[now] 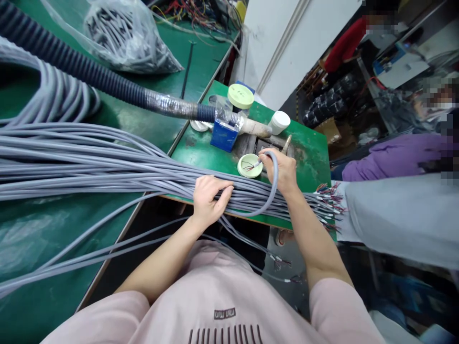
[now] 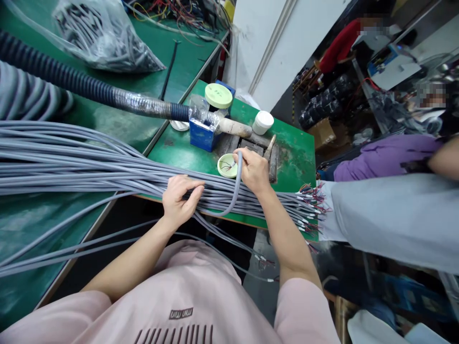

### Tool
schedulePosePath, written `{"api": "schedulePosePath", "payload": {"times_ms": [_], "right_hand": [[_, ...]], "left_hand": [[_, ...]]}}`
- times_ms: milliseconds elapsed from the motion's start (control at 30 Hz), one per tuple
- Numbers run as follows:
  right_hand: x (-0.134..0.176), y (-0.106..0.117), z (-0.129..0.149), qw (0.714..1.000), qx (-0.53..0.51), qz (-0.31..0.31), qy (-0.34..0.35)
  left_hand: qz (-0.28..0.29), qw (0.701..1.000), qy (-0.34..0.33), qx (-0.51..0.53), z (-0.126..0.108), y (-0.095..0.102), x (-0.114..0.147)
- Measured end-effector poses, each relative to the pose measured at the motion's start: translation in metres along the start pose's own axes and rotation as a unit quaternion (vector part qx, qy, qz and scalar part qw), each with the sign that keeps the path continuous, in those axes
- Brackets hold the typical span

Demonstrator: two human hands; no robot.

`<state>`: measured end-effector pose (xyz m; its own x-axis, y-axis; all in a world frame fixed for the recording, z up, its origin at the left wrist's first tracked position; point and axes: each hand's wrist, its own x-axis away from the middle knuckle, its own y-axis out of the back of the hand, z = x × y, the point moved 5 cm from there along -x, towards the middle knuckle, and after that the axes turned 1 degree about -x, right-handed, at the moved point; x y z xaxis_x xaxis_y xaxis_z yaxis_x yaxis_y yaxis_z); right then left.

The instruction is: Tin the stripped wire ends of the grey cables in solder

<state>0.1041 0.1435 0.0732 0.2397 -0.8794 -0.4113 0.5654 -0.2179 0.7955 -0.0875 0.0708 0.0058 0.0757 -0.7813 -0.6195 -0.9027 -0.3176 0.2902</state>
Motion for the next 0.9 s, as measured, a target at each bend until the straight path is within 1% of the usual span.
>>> {"api": "schedulePosePath", "payload": {"times_ms": [233,467,567,667,767,900], "right_hand": [[-0.003,-0.008,0.001,0.999,0.036,0.018,0.01],[-0.003,-0.01,0.0,0.998,0.052,0.014,0.025],[-0.004,0.003,0.001,0.999,0.039,-0.014,0.025],[-0.007,0.025,-0.004,0.997,0.048,-0.066,0.015],[-0.012,0.043,-0.018,0.993,0.073,-0.095,0.008],[-0.018,0.049,-0.045,0.99,0.1,-0.098,0.001]], "left_hand": [[-0.006,1.0,-0.019,0.015,-0.001,0.0,0.0],[-0.005,1.0,-0.029,0.002,-0.003,0.001,-0.001],[-0.001,1.0,-0.019,-0.004,-0.002,0.001,-0.001],[0.002,1.0,-0.008,-0.005,0.0,0.0,0.0],[-0.01,1.0,-0.014,0.004,0.001,0.001,0.0],[-0.013,1.0,-0.014,-0.01,0.001,0.001,0.0]]}}
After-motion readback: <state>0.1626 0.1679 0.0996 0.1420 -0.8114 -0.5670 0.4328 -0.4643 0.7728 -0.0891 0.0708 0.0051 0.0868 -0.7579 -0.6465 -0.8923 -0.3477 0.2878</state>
